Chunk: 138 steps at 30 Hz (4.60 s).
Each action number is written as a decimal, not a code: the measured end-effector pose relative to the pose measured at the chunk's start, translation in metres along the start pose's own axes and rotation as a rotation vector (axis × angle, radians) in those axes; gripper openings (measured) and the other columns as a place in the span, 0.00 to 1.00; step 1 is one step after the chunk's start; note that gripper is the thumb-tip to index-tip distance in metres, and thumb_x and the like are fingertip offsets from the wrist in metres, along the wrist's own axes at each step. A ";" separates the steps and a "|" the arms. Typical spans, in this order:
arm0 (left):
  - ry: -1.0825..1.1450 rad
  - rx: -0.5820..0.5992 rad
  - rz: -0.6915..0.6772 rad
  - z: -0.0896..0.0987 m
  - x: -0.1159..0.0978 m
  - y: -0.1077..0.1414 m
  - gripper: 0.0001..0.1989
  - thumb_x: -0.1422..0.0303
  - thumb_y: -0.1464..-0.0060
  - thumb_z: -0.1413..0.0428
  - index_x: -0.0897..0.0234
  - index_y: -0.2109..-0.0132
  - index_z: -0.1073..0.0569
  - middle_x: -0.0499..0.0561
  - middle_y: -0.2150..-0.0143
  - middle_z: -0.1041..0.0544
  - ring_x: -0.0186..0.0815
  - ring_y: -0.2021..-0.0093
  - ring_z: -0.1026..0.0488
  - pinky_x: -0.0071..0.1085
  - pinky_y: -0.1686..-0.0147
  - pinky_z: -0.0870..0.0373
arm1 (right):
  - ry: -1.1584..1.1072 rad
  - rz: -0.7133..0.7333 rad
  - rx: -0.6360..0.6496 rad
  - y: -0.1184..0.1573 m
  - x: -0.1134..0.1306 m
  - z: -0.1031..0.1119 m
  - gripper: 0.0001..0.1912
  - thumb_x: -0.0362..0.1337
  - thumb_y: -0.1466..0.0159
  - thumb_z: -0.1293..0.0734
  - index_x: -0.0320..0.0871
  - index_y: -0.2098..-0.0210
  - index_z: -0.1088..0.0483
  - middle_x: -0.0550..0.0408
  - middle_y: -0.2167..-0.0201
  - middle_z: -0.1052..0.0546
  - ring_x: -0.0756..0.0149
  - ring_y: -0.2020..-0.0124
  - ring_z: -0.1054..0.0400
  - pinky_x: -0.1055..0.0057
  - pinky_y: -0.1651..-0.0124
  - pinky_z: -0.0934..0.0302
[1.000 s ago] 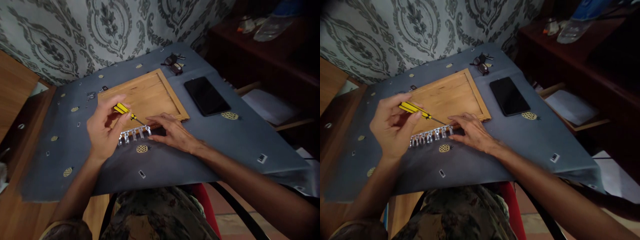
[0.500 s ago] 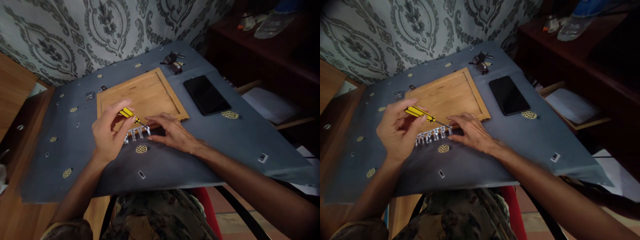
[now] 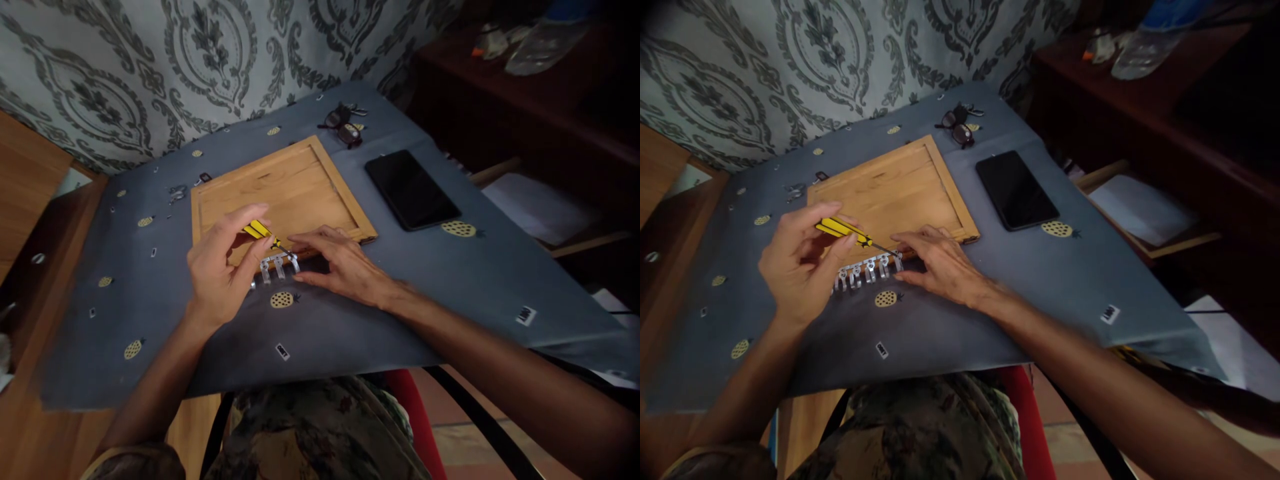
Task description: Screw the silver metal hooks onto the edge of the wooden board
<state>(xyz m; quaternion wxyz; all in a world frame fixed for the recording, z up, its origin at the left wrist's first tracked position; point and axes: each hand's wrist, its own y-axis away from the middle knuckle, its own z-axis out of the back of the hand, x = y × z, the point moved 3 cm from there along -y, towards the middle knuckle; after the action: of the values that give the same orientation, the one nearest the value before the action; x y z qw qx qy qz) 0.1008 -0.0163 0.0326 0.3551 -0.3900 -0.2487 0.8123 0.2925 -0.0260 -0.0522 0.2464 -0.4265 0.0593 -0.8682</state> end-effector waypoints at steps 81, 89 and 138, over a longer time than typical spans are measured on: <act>0.114 0.119 -0.151 -0.016 -0.005 -0.014 0.13 0.69 0.35 0.42 0.63 0.45 0.31 0.54 0.56 0.20 0.35 0.55 0.20 0.33 0.56 0.18 | 0.057 0.152 -0.088 -0.001 -0.006 0.001 0.15 0.42 0.35 0.27 0.47 0.50 0.23 0.48 0.57 0.18 0.53 0.55 0.25 0.52 0.53 0.28; 0.120 0.105 0.106 -0.015 0.014 -0.002 0.19 0.71 0.36 0.42 0.60 0.40 0.33 0.53 0.52 0.20 0.34 0.56 0.19 0.32 0.53 0.18 | 0.020 0.059 0.007 0.001 -0.004 0.000 0.16 0.45 0.35 0.27 0.46 0.50 0.23 0.48 0.51 0.19 0.53 0.48 0.28 0.51 0.45 0.34; 0.167 0.009 0.025 -0.011 0.004 -0.006 0.25 0.75 0.41 0.38 0.52 0.39 0.32 0.49 0.50 0.23 0.35 0.59 0.17 0.33 0.60 0.14 | -0.015 0.016 0.011 0.000 0.004 0.003 0.17 0.41 0.36 0.25 0.43 0.50 0.25 0.50 0.55 0.19 0.56 0.52 0.29 0.59 0.49 0.38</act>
<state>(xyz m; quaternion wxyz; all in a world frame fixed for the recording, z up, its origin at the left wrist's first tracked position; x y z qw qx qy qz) 0.1098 -0.0084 0.0287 0.3664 -0.4580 -0.2096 0.7824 0.2931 -0.0273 -0.0475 0.2563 -0.4312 0.0562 -0.8632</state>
